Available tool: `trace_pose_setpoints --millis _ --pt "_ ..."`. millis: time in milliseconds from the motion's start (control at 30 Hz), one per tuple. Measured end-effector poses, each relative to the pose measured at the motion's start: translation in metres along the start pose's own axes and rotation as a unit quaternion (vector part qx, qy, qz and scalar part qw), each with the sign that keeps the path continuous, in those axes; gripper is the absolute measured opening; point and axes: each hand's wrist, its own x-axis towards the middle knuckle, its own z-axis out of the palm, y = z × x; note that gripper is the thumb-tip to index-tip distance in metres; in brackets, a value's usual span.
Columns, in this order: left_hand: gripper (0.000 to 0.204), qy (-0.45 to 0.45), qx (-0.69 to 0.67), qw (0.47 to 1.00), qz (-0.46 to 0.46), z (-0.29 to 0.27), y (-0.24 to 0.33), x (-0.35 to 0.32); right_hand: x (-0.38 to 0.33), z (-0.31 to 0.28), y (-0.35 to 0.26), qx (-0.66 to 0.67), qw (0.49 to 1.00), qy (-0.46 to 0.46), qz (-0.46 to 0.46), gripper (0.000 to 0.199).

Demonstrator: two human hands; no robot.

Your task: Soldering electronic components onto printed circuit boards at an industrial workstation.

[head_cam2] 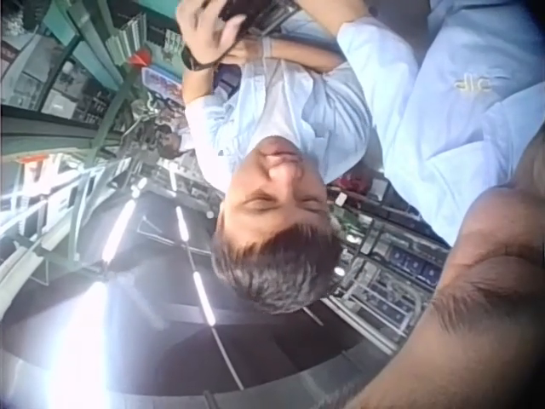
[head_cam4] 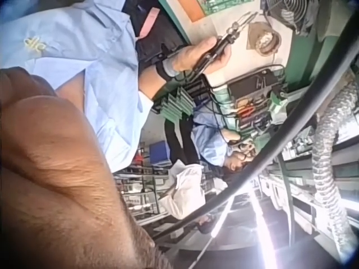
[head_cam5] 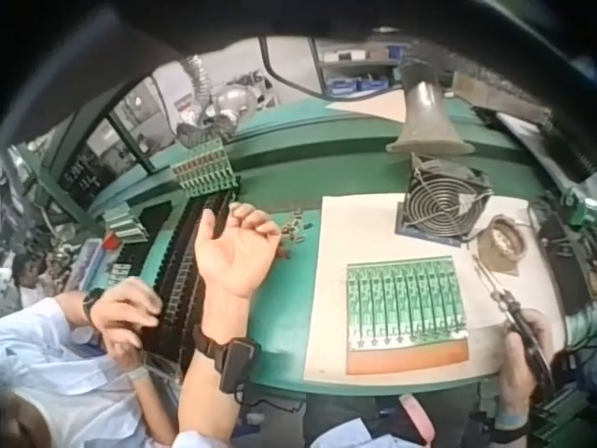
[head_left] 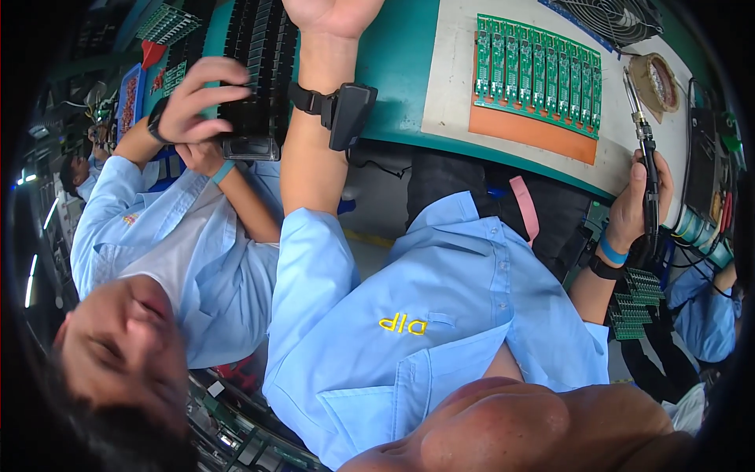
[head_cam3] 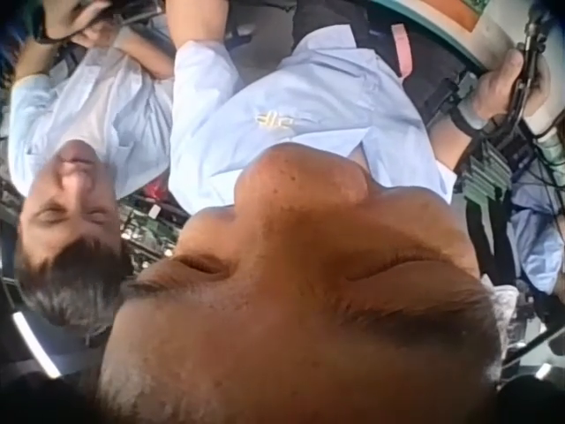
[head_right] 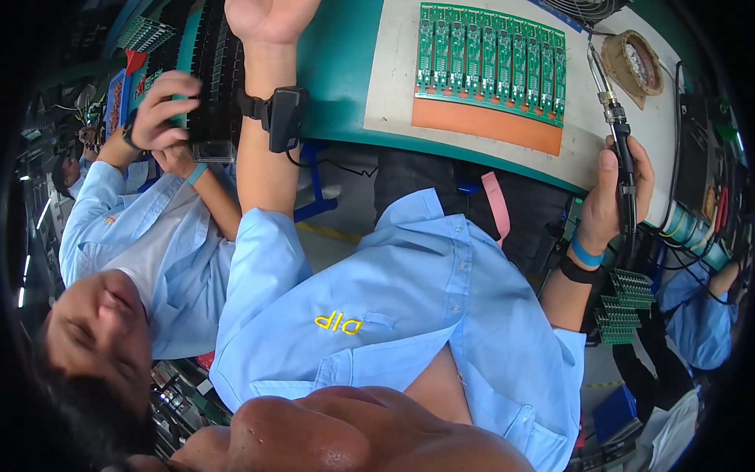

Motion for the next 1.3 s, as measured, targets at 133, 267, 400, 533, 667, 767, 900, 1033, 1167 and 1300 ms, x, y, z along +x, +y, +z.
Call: trace_pose_setpoints --millis 133,267,400,533,667,767,900,1033,1167,1300 --pt "0.054 0.069 -0.096 0.986 0.118 -0.052 -0.025 0.012 0.001 0.000 0.000 0.000 1.000 -0.003 -0.007 0.038" --pt "0.057 0.143 -0.065 0.979 0.131 -0.048 -0.020 0.008 0.000 0.004 -0.003 -0.001 1.000 -0.004 -0.006 0.039" --pt "0.047 0.052 0.014 0.996 0.071 -0.029 -0.025 0.013 -0.001 0.005 -0.011 -0.057 0.998 0.005 -0.002 0.038" --pt "0.038 0.049 0.195 0.979 -0.002 -0.032 -0.055 0.019 0.000 0.008 -0.018 -0.033 0.999 0.004 -0.005 0.039" --pt "0.034 0.109 0.483 0.869 0.013 -0.028 -0.083 0.016 0.010 0.003 -0.018 -0.059 0.998 0.018 -0.023 0.039" --pt "0.032 0.095 0.554 0.826 0.028 -0.021 -0.091 0.017 0.025 -0.010 -0.014 -0.030 0.998 0.043 -0.020 0.038" --pt "0.032 0.102 0.591 0.798 0.061 -0.021 -0.094 0.021 0.044 -0.017 -0.008 -0.008 0.997 0.058 0.057 0.037" --pt "0.037 0.076 0.693 0.717 0.023 -0.022 -0.091 0.013 0.043 -0.001 -0.023 0.062 0.997 0.038 0.040 0.038" --pt "0.048 -0.012 0.737 0.676 -0.016 -0.010 -0.086 0.006 0.025 0.013 -0.055 0.038 0.998 -0.053 -0.004 0.042" --pt "0.057 -0.065 0.764 0.639 -0.066 0.007 -0.085 0.002 0.026 0.038 -0.062 0.042 0.976 -0.205 -0.055 0.045"
